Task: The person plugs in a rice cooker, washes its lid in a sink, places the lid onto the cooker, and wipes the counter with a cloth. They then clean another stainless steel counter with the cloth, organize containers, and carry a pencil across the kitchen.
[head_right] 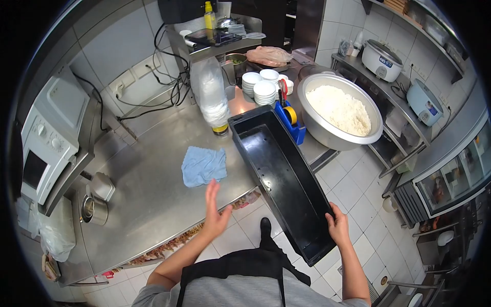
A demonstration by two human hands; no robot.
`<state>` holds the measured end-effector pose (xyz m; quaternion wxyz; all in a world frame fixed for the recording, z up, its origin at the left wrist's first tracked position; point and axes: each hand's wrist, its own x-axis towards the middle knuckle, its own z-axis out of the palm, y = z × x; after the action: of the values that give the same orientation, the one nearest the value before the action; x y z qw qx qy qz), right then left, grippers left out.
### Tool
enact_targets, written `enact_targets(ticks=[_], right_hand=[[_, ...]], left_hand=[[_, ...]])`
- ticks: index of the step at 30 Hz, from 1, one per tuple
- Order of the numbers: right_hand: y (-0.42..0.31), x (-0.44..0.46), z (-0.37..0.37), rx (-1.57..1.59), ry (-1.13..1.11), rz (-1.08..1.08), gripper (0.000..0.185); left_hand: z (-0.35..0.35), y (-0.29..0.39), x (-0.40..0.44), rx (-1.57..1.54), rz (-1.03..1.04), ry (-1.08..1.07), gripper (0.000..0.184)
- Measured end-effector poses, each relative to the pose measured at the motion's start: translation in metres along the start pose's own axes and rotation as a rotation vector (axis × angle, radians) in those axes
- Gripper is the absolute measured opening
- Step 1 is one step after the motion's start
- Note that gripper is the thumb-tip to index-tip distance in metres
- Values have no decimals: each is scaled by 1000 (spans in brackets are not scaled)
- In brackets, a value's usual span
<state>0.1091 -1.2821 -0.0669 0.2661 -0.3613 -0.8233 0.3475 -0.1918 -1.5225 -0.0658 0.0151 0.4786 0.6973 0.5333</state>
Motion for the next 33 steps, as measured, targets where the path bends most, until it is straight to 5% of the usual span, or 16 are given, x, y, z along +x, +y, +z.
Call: enact_targets(ticks=[9, 15, 21, 33], right_hand=[[-1, 122, 29, -183, -58, 40, 37], [1, 194, 67, -237, -123, -30, 38], [-17, 257, 102, -301, -207, -75, 40], [-24, 345, 143, -322, -210, -141, 44]], left_hand=[[-1, -71, 133, 186, -103, 232, 71], [11, -88, 174, 29, -427, 194, 88], [16, -139, 199, 273, -296, 235, 94], [37, -150, 223, -20, -464, 291, 89]])
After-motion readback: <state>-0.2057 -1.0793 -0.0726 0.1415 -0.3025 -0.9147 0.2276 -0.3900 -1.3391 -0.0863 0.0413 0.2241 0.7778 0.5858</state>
